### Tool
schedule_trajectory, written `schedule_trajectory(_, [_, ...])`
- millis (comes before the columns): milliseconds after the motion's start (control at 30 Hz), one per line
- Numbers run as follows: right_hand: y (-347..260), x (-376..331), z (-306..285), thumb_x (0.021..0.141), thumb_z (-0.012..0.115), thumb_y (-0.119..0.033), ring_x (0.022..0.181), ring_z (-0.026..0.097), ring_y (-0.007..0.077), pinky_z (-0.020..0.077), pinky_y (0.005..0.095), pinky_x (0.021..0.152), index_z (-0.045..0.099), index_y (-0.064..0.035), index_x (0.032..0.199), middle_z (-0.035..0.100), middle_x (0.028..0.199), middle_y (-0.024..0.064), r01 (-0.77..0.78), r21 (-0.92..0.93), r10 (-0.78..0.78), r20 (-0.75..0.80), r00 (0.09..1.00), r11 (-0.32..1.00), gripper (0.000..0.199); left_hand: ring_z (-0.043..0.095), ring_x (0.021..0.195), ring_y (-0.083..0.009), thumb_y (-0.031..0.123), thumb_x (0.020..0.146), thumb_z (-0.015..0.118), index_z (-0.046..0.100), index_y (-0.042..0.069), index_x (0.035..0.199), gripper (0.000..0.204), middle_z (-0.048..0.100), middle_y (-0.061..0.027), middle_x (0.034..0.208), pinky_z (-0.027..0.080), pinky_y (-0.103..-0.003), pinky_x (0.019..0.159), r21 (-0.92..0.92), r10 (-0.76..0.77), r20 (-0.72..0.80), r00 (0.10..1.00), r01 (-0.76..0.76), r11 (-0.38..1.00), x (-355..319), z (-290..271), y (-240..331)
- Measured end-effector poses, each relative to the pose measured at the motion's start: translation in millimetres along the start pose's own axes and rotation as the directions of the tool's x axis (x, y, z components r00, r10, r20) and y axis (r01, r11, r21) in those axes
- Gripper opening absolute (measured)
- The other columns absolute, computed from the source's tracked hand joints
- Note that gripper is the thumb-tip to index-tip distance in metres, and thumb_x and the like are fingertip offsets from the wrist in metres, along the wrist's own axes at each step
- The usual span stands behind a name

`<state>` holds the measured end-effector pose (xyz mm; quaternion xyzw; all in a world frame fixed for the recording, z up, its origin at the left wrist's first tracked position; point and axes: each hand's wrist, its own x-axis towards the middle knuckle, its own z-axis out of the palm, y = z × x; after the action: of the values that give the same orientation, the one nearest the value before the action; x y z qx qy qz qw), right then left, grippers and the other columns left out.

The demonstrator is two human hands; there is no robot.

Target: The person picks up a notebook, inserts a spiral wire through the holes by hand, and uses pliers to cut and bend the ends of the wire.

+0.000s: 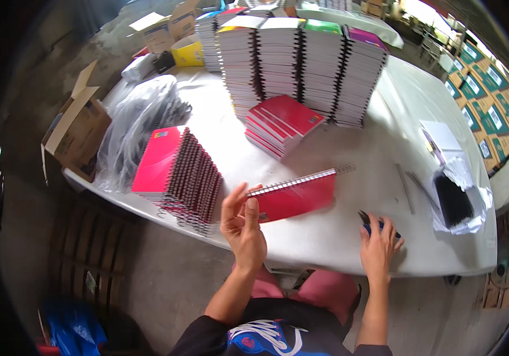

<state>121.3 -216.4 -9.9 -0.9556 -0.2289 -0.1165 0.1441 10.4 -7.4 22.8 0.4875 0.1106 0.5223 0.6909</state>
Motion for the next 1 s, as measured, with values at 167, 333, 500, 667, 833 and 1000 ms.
schedule_trajectory(167, [-87.1, 35.8, -29.1, 0.09, 0.06, -0.021, 0.115, 0.05, 0.021, 0.0366, 0.0344, 0.1, 0.048, -0.0046, 0.128, 0.051, 0.124, 0.0102, -0.051, 0.997, -0.175, 0.04, 0.984, -0.063, 0.043, 0.053, 0.115, -0.0228, -0.003, 0.091, 0.051, 0.055, -0.002, 0.115, 0.024, 0.057, -0.0162, 0.118, 0.041, -0.028, 0.096, -0.132, 0.088, 0.068, 0.994, -0.079, 0.988, 1.7, -2.2, 28.2])
schedule_trajectory(333, [-174.8, 85.4, -49.3, 0.083, 0.065, 0.001, 0.094, 0.059, 0.014, 0.0483, 0.0245, 0.08, 0.058, -0.0014, 0.114, 0.062, 0.102, 0.0092, -0.121, 0.889, -0.301, -0.02, 0.953, -0.441, 0.032, 0.049, 0.119, -0.0245, 0.01, 0.089, 0.06, 0.051, -0.001, 0.12, 0.034, 0.049, -0.0179, 0.129, 0.042, -0.035, 0.095, 0.504, 0.654, 0.11, 0.749, -0.609, 0.613, 20.5, -35.5, 97.1])
schedule_trajectory(500, [-277.7, 139.9, -48.9, 0.079, 0.073, -0.008, 0.079, 0.063, 0.0135, 0.0512, 0.0258, 0.071, 0.062, 0.0012, 0.104, 0.066, 0.094, 0.0095, -0.261, 0.879, -0.468, 0.05, 0.882, -0.398, 0.029, 0.04, 0.127, -0.0233, 0.023, 0.091, 0.059, 0.04, 0.002, 0.134, 0.052, 0.04, -0.0131, 0.14, 0.034, -0.036, 0.099, 0.621, 0.6, -0.189, 0.777, -0.379, 0.686, 52.5, -86.3, 119.3])
schedule_trajectory(667, [-340.6, 153.7, -24.5, 0.074, 0.077, -0.02, 0.068, 0.064, 0.0128, 0.0509, 0.0253, 0.063, 0.071, -0.0029, 0.089, 0.069, 0.078, 0.0092, 0.184, 0.978, -0.543, -0.101, 0.834, 0.101, 0.024, 0.044, 0.121, -0.0195, 0.023, 0.092, 0.057, 0.043, 0.006, 0.134, 0.048, 0.044, -0.0108, 0.136, 0.034, -0.035, 0.099, 0.537, 0.355, -0.174, 0.919, -0.214, 0.816, 75.1, -117.3, 91.7])
schedule_trajectory(833, [-336.8, 154.8, -5.3, 0.078, 0.073, -0.03, 0.079, 0.063, 0.0193, 0.0496, 0.0296, 0.072, 0.069, -0.0077, 0.099, 0.067, 0.092, 0.012, 0.686, 0.59, -0.613, -0.37, 0.698, 0.425, 0.031, 0.052, 0.11, -0.018, 0.022, 0.09, 0.061, 0.051, 0.003, 0.126, 0.041, 0.052, -0.0122, 0.126, 0.041, -0.031, 0.091, 0.542, 0.362, -0.204, 0.91, -0.203, 0.815, 82.3, -126.9, 77.4])
schedule_trajectory(1000, [-254.8, 213.5, 12.6, 0.079, 0.068, -0.041, 0.111, 0.054, 0.0322, 0.0446, 0.0453, 0.091, 0.066, -0.0112, 0.107, 0.059, 0.117, 0.0138, 0.346, 0.499, -0.343, -0.102, 0.934, 0.795, 0.042, 0.053, 0.104, -0.0147, 0.028, 0.09, 0.062, 0.054, 0.005, 0.123, 0.042, 0.055, -0.0077, 0.121, 0.044, -0.027, 0.081, 0.752, 0.479, -0.068, 0.875, -0.27, 0.601, 85.4, -126.9, 89.6])
